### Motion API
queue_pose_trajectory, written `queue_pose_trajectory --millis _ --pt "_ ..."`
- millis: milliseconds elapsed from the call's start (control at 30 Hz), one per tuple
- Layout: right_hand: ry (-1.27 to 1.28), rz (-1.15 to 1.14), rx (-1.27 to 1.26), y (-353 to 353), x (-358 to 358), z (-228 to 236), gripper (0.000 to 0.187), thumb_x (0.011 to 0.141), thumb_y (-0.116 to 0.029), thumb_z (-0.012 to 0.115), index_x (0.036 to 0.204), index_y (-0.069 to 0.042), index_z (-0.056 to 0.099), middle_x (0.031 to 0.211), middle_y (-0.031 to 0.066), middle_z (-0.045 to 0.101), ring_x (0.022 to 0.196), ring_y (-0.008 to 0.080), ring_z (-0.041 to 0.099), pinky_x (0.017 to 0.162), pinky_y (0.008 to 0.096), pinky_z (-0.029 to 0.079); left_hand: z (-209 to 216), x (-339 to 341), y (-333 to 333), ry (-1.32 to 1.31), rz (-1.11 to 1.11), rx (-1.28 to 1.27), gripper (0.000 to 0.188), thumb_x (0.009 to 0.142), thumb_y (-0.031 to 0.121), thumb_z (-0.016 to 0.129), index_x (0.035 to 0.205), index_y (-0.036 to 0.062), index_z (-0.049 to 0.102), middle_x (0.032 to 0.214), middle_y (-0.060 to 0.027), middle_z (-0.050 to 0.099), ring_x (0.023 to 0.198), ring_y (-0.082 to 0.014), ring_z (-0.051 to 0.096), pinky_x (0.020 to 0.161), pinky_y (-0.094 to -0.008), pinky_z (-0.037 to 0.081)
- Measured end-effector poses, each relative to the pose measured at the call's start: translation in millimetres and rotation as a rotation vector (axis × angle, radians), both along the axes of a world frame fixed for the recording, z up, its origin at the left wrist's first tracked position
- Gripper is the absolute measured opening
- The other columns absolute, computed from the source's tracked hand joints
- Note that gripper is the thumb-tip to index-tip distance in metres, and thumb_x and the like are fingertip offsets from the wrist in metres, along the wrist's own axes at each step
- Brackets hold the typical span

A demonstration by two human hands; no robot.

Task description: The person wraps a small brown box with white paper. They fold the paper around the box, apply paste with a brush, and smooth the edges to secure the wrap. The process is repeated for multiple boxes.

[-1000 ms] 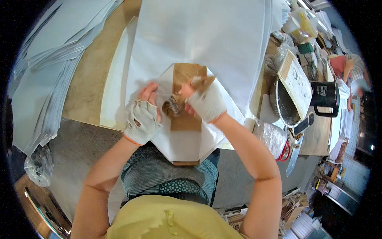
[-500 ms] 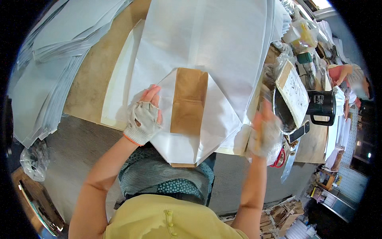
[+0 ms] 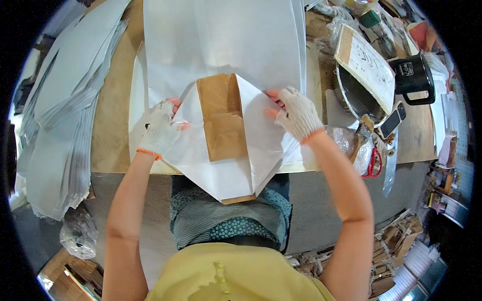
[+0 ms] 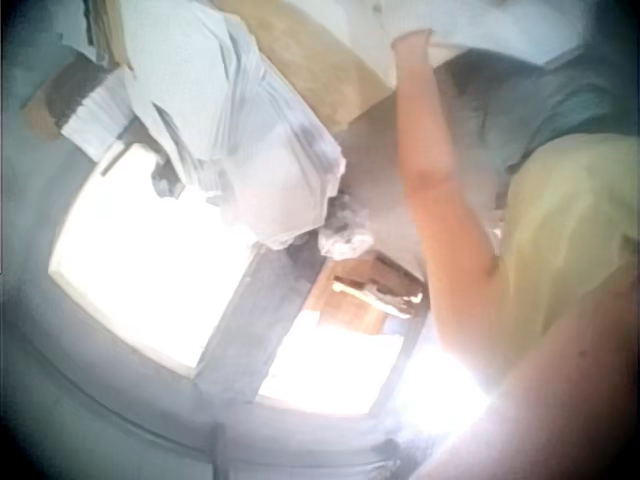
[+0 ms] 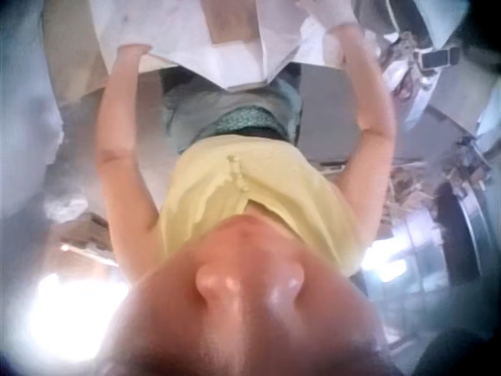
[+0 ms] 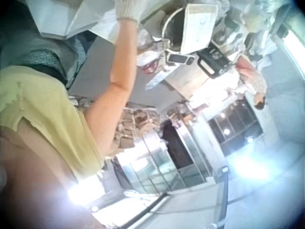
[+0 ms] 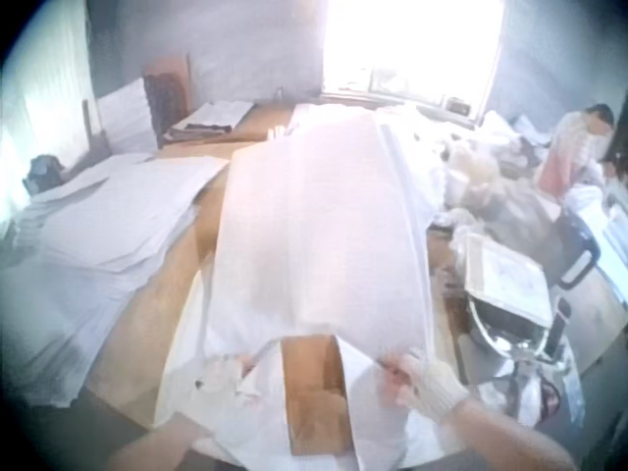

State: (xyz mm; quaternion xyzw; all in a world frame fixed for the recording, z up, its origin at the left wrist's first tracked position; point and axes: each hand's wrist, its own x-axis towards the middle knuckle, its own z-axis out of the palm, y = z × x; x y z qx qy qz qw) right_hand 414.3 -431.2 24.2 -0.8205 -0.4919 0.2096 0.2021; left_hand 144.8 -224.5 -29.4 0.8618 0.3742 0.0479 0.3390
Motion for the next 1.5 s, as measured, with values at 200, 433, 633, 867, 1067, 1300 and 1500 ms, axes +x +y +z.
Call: queue_pose_trajectory --millis 200,433,633,867,1067,1300,1500 --pt "-0.444 0.224 -0.186 18 -3 -17 0.036 0.081 -0.018 0.073 0.115 -0.010 0.067 0.096 0.0082 0.063 0.098 0.0266 0.063 0.089 0.0383 0.049 32 12 -19 0.236 -0.053 0.113 0.030 0.076 0.011 0.072 0.104 0.0001 0.067 0.097 -0.0146 0.065 0.101 -0.0320 0.065 0.084 -0.0427 0.051" --pt "-0.552 0.342 0.011 -48 -32 -30 0.048 0.085 -0.014 0.063 0.133 -0.006 0.056 0.136 0.0104 0.058 0.130 0.0273 0.052 0.111 0.0423 0.038 7 -41 -65 -0.072 -0.281 0.626 0.040 0.077 0.006 0.066 0.117 0.0102 0.071 0.123 -0.0130 0.067 0.116 -0.0311 0.062 0.092 -0.0408 0.052" --pt "-0.546 0.508 -0.118 -56 -37 -8 0.067 0.076 -0.015 0.072 0.139 -0.008 0.052 0.145 0.0121 0.051 0.140 0.0281 0.041 0.117 0.0417 0.031 28 -43 -65 -0.188 -0.584 0.661 0.045 0.075 0.009 0.065 0.120 0.0130 0.069 0.125 -0.0056 0.067 0.124 -0.0332 0.055 0.093 -0.0417 0.052" --pt "-0.579 0.706 0.057 -65 -43 13 0.066 0.072 -0.025 0.074 0.133 -0.008 0.057 0.113 0.0106 0.059 0.112 0.0286 0.057 0.103 0.0419 0.043 34 -47 -80 -0.038 -0.650 0.369 0.042 0.070 0.006 0.063 0.110 0.0154 0.070 0.125 -0.0009 0.063 0.120 -0.0293 0.055 0.097 -0.0399 0.048" --pt "-0.038 0.608 0.263 -87 -67 -23 0.025 0.073 -0.012 0.077 0.094 -0.012 0.064 0.104 0.0025 0.063 0.095 0.0240 0.061 0.080 0.0381 0.050 57 -39 -51 0.043 -0.801 0.106 0.043 0.066 0.017 0.073 0.109 0.0136 0.069 0.133 0.0002 0.057 0.128 -0.0276 0.048 0.108 -0.0410 0.040" --pt "0.412 -0.011 0.449 -36 -62 -43 0.015 0.081 -0.001 0.072 0.089 -0.008 0.061 0.097 0.0087 0.064 0.089 0.0308 0.060 0.079 0.0380 0.048 41 -4 -46 -0.147 -0.589 0.215 0.033 0.073 0.025 0.082 0.093 0.0048 0.065 0.098 -0.0091 0.061 0.099 -0.0323 0.058 0.092 -0.0444 0.044" --pt "0.032 -0.085 0.562 -31 -77 -68 0.016 0.081 0.000 0.069 0.092 -0.007 0.061 0.102 0.0099 0.065 0.088 0.0310 0.060 0.081 0.0395 0.048 -6 -3 -75 -0.276 -0.232 0.476 0.014 0.078 0.002 0.072 0.082 0.0053 0.059 0.080 -0.0098 0.058 0.079 -0.0320 0.056 0.075 -0.0440 0.044"
